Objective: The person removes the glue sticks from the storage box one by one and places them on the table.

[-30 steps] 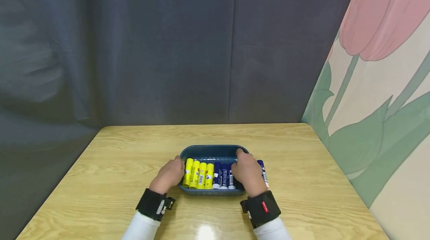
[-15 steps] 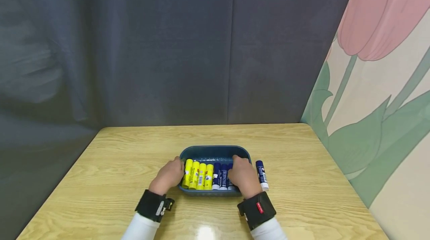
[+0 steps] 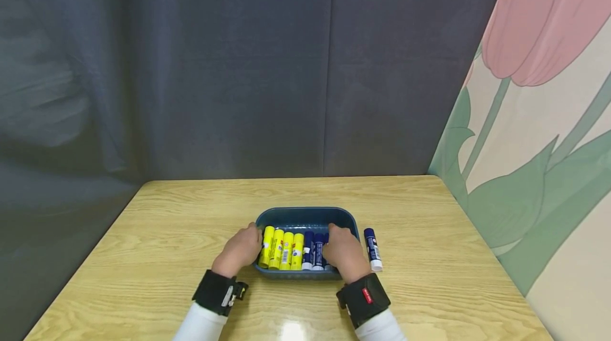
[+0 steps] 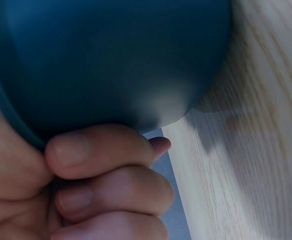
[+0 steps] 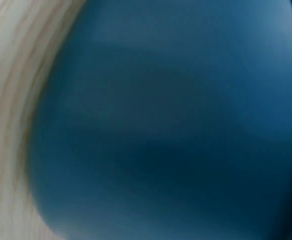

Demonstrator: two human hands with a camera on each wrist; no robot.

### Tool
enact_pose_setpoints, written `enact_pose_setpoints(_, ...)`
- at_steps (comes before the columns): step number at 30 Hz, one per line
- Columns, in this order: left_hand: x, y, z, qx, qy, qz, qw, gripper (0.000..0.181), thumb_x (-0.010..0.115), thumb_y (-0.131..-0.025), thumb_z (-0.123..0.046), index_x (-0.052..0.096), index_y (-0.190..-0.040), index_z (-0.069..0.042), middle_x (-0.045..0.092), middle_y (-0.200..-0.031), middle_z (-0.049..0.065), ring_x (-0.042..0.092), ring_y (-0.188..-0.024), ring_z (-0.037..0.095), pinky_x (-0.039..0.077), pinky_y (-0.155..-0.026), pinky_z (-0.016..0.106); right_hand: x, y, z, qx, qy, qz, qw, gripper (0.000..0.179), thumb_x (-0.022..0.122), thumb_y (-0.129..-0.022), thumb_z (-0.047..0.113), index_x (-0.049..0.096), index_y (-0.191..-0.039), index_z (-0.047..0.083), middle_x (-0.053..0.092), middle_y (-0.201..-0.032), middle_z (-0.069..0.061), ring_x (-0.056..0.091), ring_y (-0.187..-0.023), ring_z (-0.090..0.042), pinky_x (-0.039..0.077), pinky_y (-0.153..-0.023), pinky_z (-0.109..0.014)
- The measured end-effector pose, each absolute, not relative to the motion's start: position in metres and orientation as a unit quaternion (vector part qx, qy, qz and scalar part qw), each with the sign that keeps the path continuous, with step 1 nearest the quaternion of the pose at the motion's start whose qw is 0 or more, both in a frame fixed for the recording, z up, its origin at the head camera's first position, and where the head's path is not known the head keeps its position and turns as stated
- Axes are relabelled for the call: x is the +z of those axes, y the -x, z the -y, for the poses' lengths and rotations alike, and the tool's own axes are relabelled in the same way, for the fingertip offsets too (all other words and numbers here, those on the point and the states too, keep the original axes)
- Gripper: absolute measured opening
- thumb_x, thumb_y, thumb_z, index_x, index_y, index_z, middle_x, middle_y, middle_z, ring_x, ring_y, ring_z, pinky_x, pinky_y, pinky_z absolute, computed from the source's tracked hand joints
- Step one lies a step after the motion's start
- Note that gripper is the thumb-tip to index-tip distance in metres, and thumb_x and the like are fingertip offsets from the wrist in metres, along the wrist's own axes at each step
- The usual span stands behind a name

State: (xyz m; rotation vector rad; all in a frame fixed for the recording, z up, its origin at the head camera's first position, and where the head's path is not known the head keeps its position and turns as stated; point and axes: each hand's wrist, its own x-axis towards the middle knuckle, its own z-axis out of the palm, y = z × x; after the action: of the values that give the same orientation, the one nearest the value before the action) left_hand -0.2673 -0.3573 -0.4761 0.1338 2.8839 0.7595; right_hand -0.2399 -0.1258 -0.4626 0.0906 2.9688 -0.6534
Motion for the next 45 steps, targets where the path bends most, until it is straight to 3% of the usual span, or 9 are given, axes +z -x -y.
enact_pose_setpoints(8,-0.4761,0.2670,0.3563,0.247,-0.042,-0.965,0.080,0.033,0.044,-0.105,-0.011,0.046,-0.130,0.012,0.052,-0.077,0.011,0.054,-0.067,0.022,0.044,-0.058,0.033,-0.4639,0.2404,0.1261,-0.209,-0.021,-0.976,0.054,0.052,0.067,-0.090,0.009,0.053,-0.138,-0.005,0.060,-0.131,-0.028,0.063,-0.092,-0.029,0.054,-0.081,-0.052)
enact_pose_setpoints(45,-0.4751,0.2657,0.3585,0.260,-0.043,-0.961,0.081,0.038,0.038,-0.107,-0.012,0.043,-0.135,0.013,0.053,-0.078,0.011,0.054,-0.066,0.022,0.042,-0.056,0.031,-0.4644,0.2405,0.1307,-0.195,-0.033,-0.977,0.084,0.057,0.066,-0.091,0.013,0.048,-0.142,-0.002,0.062,-0.122,-0.025,0.060,-0.081,-0.028,0.051,-0.065,-0.040)
